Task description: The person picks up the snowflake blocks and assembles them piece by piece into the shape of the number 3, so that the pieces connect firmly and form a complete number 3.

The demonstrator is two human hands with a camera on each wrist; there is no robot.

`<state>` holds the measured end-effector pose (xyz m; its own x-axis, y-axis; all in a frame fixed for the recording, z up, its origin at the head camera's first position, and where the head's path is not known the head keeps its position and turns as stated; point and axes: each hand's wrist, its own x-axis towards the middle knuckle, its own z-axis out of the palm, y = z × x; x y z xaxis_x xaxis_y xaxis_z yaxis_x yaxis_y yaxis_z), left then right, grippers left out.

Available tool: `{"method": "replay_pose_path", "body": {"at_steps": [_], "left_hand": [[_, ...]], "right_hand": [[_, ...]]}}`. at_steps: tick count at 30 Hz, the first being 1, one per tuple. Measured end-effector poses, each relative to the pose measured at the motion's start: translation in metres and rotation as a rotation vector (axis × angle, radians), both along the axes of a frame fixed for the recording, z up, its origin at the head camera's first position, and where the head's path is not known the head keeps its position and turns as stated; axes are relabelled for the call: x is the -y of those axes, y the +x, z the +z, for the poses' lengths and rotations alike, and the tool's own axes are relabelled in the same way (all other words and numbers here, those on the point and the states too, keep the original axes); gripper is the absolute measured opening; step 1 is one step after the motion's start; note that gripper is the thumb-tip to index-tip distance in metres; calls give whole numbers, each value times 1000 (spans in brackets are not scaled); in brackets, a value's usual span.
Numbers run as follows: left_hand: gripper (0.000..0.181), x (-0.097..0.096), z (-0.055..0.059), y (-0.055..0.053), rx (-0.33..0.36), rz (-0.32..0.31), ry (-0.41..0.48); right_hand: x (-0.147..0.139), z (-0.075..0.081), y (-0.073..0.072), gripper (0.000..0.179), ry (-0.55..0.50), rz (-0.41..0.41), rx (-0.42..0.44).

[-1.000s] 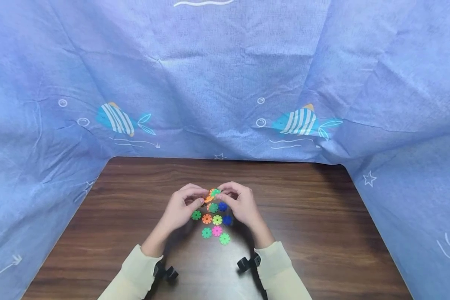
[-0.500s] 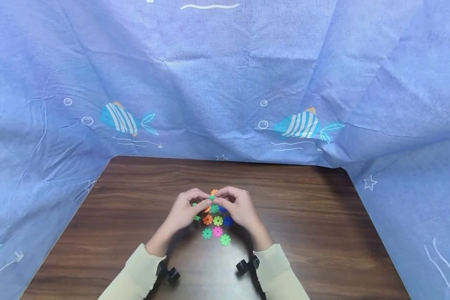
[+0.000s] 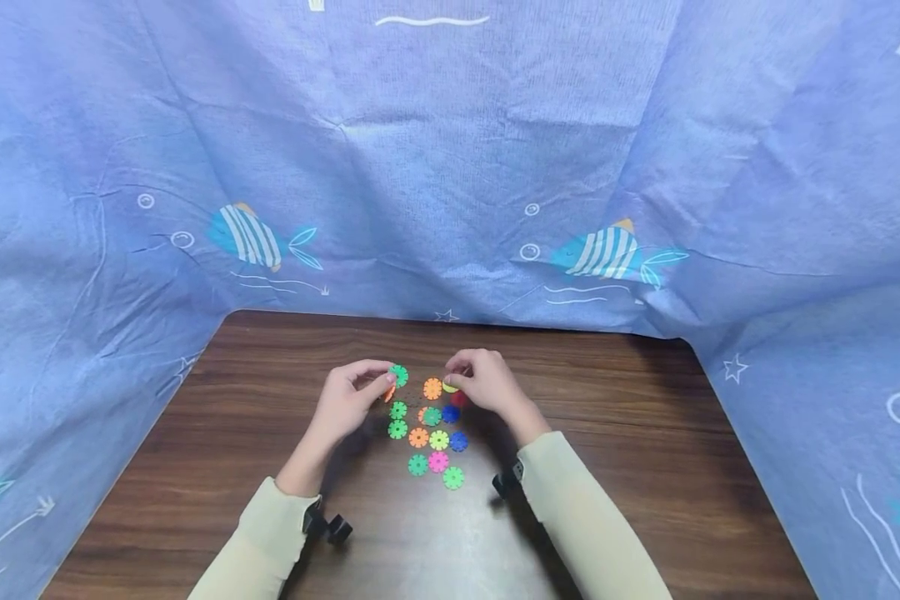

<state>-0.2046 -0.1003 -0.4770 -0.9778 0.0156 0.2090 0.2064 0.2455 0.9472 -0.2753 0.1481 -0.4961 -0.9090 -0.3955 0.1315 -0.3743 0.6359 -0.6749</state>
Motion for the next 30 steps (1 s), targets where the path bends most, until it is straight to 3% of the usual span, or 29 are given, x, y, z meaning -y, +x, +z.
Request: {"method": "replay_pose_path", "body": {"at_steps": [7, 11, 15, 20, 25, 30], "left_hand": [[11, 1, -3, -1, 21, -2, 7], [10, -1, -5, 0, 25, -4, 24], [10, -3, -5, 1, 47, -5, 40], [10, -5, -7, 2, 75, -17, 49], [7, -7, -8, 4, 36, -9, -30], [5, -9, -6, 8, 20, -9, -82]], "right_hand": [[7, -23, -18, 26, 339, -49, 34], [10, -28, -20, 27, 400, -87, 48], [11, -30, -19, 24, 384, -109, 53], [6, -32, -16, 9, 250, -113, 28], [-2, -18, -6, 11, -35, -85, 20], [-2, 0, 15, 12, -334, -14, 94]]}}
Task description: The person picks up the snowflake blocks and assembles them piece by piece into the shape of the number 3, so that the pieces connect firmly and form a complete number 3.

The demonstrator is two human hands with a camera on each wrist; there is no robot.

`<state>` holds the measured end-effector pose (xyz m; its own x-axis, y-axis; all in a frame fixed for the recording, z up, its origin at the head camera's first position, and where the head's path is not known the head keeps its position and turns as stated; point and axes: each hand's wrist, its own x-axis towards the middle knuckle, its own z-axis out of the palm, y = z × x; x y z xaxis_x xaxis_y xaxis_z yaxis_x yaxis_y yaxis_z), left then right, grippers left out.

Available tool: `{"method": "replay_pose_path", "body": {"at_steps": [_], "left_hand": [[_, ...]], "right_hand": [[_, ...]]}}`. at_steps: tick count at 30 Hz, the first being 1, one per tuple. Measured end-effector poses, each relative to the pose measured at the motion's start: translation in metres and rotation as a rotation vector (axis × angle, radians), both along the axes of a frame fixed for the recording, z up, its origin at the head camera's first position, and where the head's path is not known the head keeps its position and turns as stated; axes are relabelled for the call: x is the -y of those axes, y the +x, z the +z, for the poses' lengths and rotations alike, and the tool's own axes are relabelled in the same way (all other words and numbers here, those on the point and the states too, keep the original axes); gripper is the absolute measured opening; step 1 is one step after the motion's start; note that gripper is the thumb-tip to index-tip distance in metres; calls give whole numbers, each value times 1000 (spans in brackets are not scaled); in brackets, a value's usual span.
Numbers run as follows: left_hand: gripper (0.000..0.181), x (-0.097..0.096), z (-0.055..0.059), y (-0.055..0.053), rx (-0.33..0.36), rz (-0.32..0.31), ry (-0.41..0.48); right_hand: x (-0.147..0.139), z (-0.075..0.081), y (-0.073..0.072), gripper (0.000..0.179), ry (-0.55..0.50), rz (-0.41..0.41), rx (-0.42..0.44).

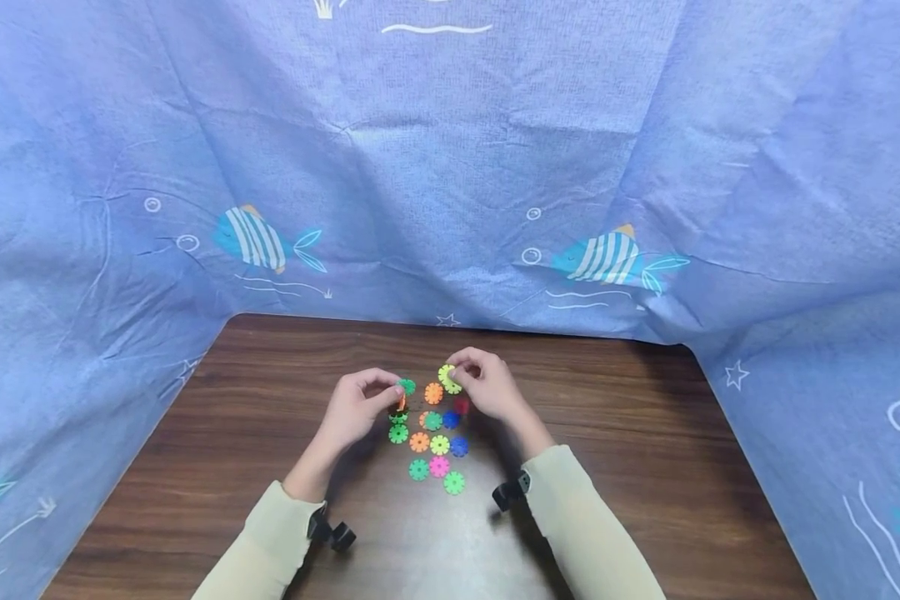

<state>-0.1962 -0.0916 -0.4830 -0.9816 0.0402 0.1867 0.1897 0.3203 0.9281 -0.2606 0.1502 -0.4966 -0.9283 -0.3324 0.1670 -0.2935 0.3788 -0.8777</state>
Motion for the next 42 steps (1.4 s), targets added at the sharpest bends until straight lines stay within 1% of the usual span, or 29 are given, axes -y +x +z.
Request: {"method": "replay_pose_path", "body": {"at_steps": [3, 5, 9, 12, 15, 17, 22, 25, 29, 34, 37, 42], "left_hand": [[5, 0, 0, -3, -15, -12, -1], [4, 0, 0, -4, -26, -24, 9], [5, -1, -1, -6, -26, -38, 24], [6, -1, -1, -9, -26, -49, 31], [7, -3, -3, -8, -44, -55, 41], [7, -4, -2, -8, -62, -45, 31], [7, -6, -2, -6, -108, -25, -51], [7, -7, -2, -5, -127, -37, -96], [7, -9, -4, -2, -159, -54, -127], [8, -11, -6, -1, -235, -56, -184], [10, -12, -7, 0, -281, -45, -219], [7, -16, -8, 4, -379, -7, -208]], "right_hand": [[7, 5, 13, 12, -160, 37, 62], [11, 5, 22, 18, -251, 40, 86], [15, 2, 35, 26, -329, -13, 78], [16, 2, 38, 27, -316, -33, 49], [14, 4, 41, 28, -287, -14, 17], [13, 5, 42, 28, -269, 2, 6], [11, 6, 42, 28, -259, 12, 17], [11, 4, 42, 29, -236, 8, 18], [12, 1, 44, 28, -212, 11, 16], [13, 1, 46, 30, -202, 49, 1], [13, 1, 47, 33, -207, 75, 3], [13, 1, 48, 33, -265, 92, 22]]}}
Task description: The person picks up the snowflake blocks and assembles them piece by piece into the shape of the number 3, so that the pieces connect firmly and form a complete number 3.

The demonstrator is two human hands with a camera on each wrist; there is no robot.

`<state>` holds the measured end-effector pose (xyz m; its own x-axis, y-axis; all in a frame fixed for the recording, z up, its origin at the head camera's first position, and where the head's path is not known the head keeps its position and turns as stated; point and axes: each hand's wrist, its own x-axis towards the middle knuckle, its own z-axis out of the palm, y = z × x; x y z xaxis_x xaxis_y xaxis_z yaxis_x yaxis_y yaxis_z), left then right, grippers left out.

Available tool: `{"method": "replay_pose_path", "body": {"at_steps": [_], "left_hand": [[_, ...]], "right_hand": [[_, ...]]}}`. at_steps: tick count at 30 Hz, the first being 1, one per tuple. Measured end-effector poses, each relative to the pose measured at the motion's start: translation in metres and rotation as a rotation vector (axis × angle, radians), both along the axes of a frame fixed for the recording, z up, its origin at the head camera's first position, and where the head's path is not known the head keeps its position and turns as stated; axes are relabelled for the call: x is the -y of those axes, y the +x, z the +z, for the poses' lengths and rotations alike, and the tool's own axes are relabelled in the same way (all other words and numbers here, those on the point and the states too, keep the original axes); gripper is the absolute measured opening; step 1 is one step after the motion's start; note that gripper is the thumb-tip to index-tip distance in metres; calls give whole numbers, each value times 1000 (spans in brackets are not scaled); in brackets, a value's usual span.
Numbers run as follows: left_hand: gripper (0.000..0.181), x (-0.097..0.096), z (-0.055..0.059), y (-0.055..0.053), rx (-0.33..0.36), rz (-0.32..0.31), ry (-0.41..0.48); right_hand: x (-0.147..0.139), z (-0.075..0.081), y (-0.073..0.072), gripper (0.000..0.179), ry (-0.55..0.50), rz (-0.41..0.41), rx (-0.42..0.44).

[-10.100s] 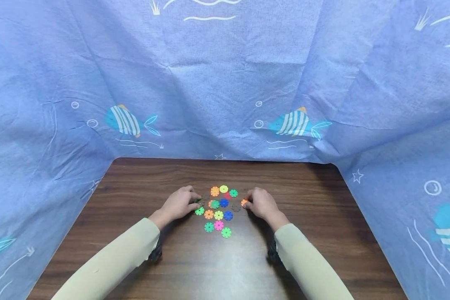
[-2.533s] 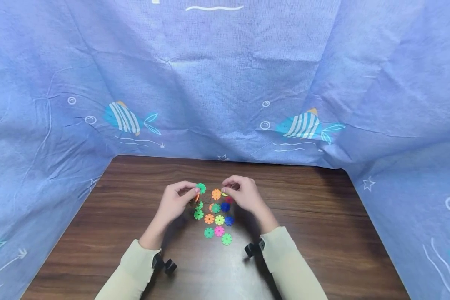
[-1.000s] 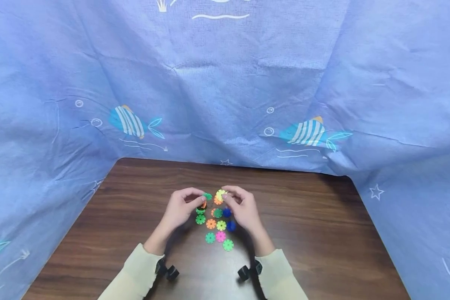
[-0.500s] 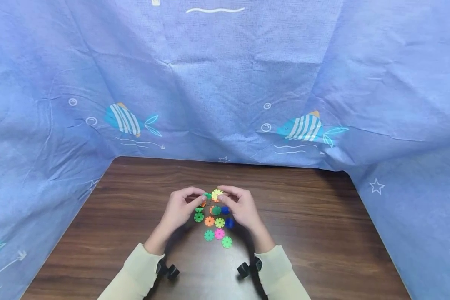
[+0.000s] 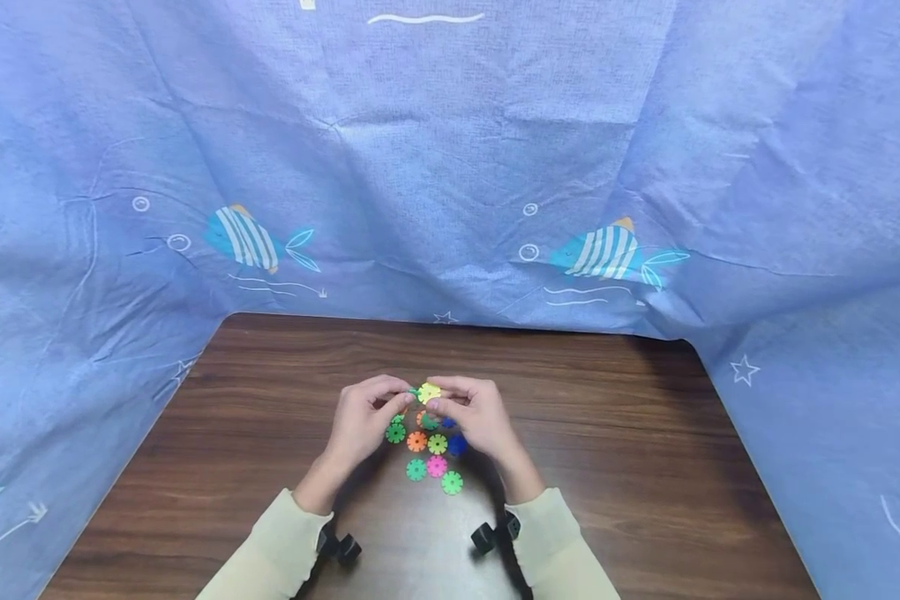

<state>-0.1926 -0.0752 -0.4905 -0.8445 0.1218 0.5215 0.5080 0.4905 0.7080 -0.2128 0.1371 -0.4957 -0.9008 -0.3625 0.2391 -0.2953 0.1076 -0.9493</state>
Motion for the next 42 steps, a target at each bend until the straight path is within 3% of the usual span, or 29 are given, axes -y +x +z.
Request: {"method": "replay_pose_path", "body": {"at_steps": [6, 13, 21, 24, 30, 33, 36, 42], "left_hand": [[7, -5, 0, 3, -103, 25, -23], [10, -7, -7, 3, -147, 59, -69], [8, -12, -10, 3, -185, 61, -63], [9, -10, -8, 4, -130, 30, -46], [8, 4, 4, 4, 132, -16, -10], [14, 11, 9, 3, 211, -67, 15], [18, 14, 11, 1, 232, -82, 36], [13, 18, 12, -4, 239, -16, 115]], "right_hand": [[0, 1, -2, 32, -49, 14, 53], [0, 1, 0, 31, -46, 19, 118], [-2, -3, 1, 31, -95, 59, 105], [-1, -3, 2, 31, -107, 71, 112], [4, -3, 0, 34, -66, 113, 112], [4, 1, 1, 34, -19, 98, 89], [0, 4, 0, 32, -5, 72, 52], [-12, 0, -17, 27, 51, -11, 23]]}}
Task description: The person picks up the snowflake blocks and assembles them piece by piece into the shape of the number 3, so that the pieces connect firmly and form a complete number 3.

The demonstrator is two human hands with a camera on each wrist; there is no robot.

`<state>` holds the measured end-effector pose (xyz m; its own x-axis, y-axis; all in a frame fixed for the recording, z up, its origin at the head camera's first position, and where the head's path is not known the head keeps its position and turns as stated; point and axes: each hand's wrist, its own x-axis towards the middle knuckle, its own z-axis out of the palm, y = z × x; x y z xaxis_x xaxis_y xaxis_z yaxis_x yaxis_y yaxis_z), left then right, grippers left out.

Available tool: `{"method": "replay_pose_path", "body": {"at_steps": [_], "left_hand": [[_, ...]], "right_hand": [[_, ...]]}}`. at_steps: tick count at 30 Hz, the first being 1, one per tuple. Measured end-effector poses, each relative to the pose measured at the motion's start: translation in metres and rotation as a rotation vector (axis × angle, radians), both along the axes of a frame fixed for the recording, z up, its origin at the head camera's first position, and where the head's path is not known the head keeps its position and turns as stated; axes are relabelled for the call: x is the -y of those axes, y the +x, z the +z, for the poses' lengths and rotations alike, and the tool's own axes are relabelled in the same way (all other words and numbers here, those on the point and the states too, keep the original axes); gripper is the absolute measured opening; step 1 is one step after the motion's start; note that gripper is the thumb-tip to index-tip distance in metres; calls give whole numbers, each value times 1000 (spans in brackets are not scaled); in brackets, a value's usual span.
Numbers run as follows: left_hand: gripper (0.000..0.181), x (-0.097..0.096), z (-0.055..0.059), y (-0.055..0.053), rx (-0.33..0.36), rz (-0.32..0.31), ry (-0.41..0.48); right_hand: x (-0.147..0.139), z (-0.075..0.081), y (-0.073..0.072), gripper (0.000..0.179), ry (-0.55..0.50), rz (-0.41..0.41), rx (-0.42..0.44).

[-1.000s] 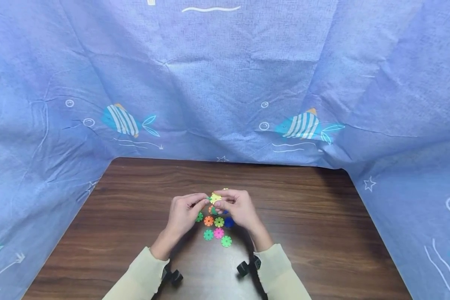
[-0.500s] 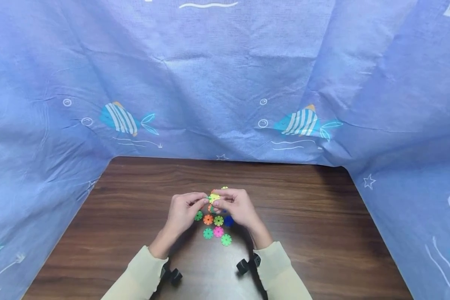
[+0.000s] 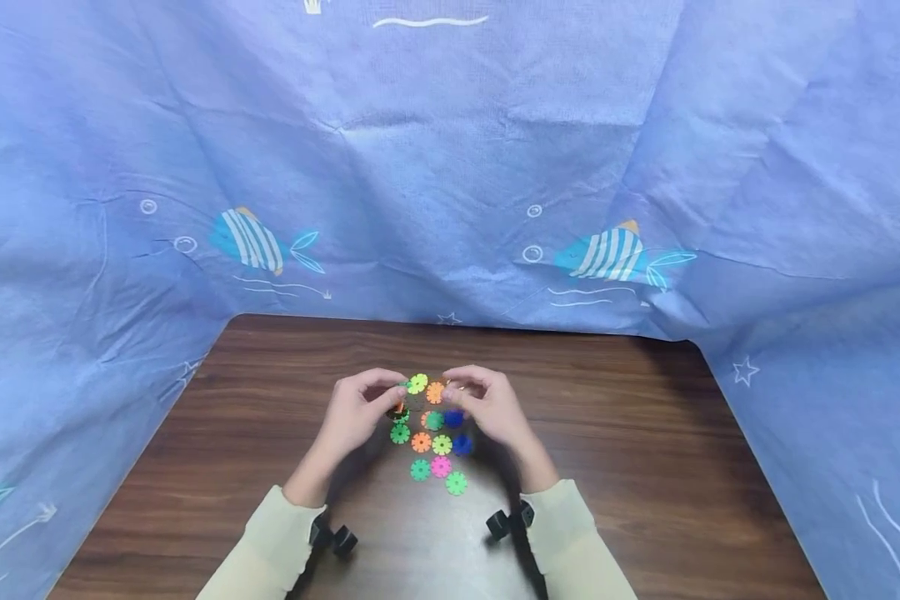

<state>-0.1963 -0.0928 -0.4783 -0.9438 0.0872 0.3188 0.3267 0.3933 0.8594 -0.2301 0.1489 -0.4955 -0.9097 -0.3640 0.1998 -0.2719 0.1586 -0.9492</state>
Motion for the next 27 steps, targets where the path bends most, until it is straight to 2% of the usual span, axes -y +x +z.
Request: {"method": "replay_pose_path", "body": {"at_steps": [2, 6, 11, 14, 18, 22, 27], "left_hand": [[11, 1, 0, -2, 5, 11, 46], [10, 4, -1, -7, 41, 8, 173], [10, 6, -1, -10, 94, 18, 313], [15, 6, -1, -9, 115, 23, 365], [21, 6, -1, -8, 149, 16, 402], [19, 6, -2, -6, 166, 2, 422], [12, 6, -4, -5, 91, 25, 333]], "right_hand": [[-2, -2, -11, 26, 66, -25, -9], [-2, -4, -39, 24, 270, -55, -77], [0, -10, -64, 24, 534, -27, -134], [2, -14, -70, 26, 660, -6, -118], [5, -21, -73, 29, 792, -18, -101], [8, -27, -73, 28, 858, -41, -107], [8, -32, -72, 18, 861, -63, -121]]}}
